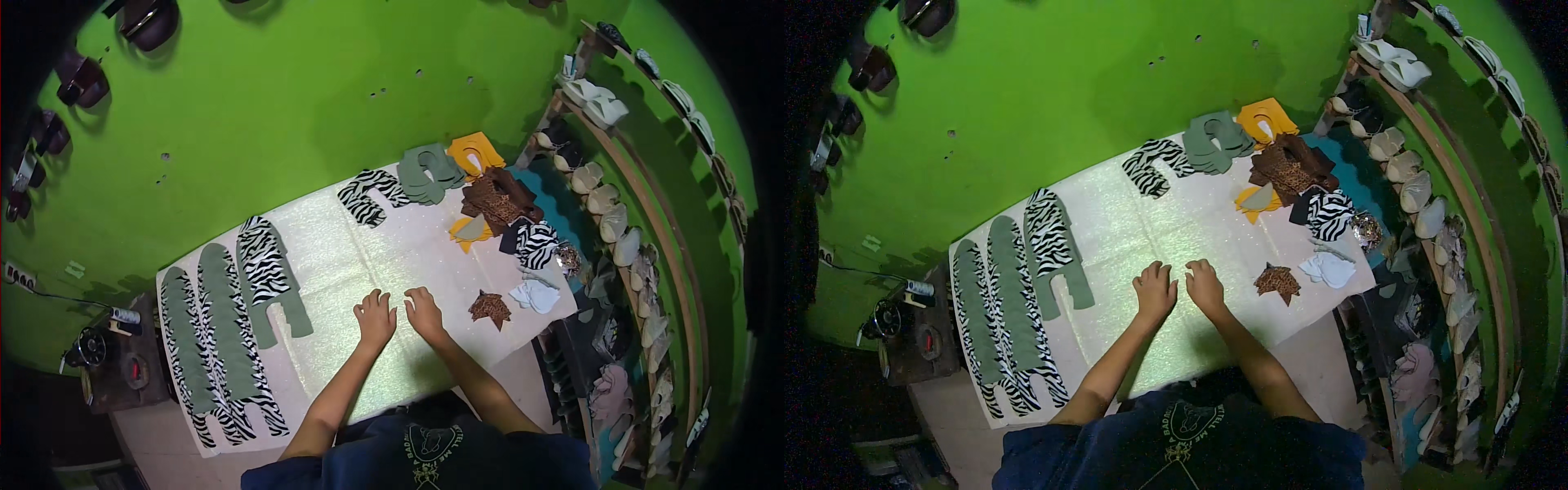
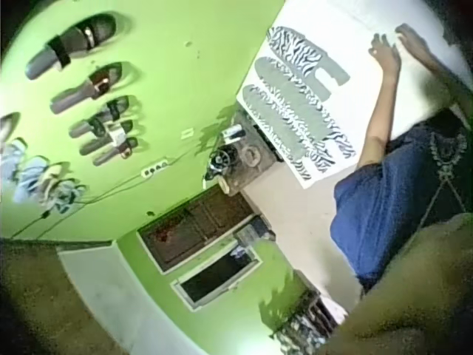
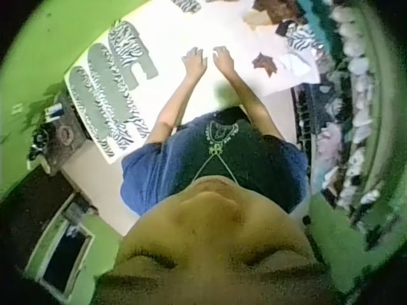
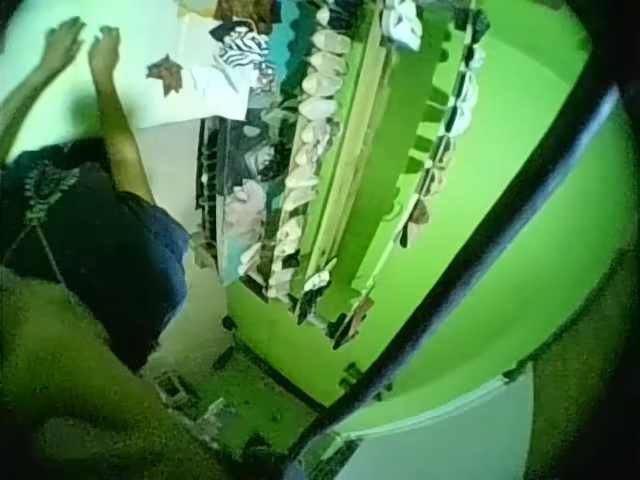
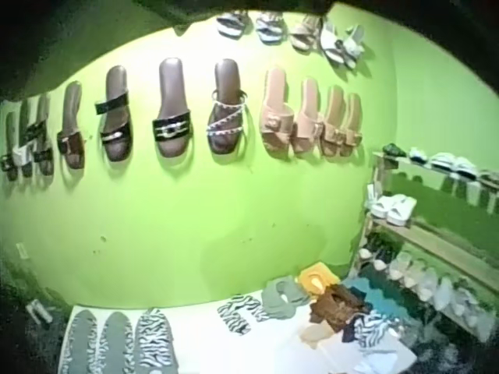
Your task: The person assembles shoe components on a white table by hand. They repeatedly pick up a zebra-print insole and a green sole, align them, and press them together before placing the finished pair aside.
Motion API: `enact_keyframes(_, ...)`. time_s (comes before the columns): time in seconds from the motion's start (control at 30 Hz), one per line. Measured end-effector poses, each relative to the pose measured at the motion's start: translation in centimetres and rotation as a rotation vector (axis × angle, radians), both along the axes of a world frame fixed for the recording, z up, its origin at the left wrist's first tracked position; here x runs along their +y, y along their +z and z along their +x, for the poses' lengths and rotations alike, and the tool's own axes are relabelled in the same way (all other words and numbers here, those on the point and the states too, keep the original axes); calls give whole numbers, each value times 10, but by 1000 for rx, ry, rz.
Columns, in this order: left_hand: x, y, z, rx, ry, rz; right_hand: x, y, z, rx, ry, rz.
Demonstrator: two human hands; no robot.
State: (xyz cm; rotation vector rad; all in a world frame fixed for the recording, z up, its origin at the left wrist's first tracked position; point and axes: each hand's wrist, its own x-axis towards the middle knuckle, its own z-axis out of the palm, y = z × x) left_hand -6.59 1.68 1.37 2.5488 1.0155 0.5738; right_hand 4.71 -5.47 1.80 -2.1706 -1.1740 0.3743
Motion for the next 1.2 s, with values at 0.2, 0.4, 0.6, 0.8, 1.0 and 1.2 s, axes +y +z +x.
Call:
enact_keyframes(0.2,6,1,42,18,-16,24,0,-4,44,-3,26,58)
enact_keyframes(0.4,27,16,95,10,-47,84,17,-2,101,19,138,186)
enact_keyframes(0.6,59,32,151,-32,-63,59,44,10,167,-54,156,173)
enact_keyframes(0.8,97,27,195,-34,-28,159,68,28,224,-114,171,197)
enact_keyframes(1.0,131,15,232,-21,11,290,99,28,274,-252,217,93)
enact_keyframes(1.2,162,2,249,86,30,462,127,14,299,-623,301,163)
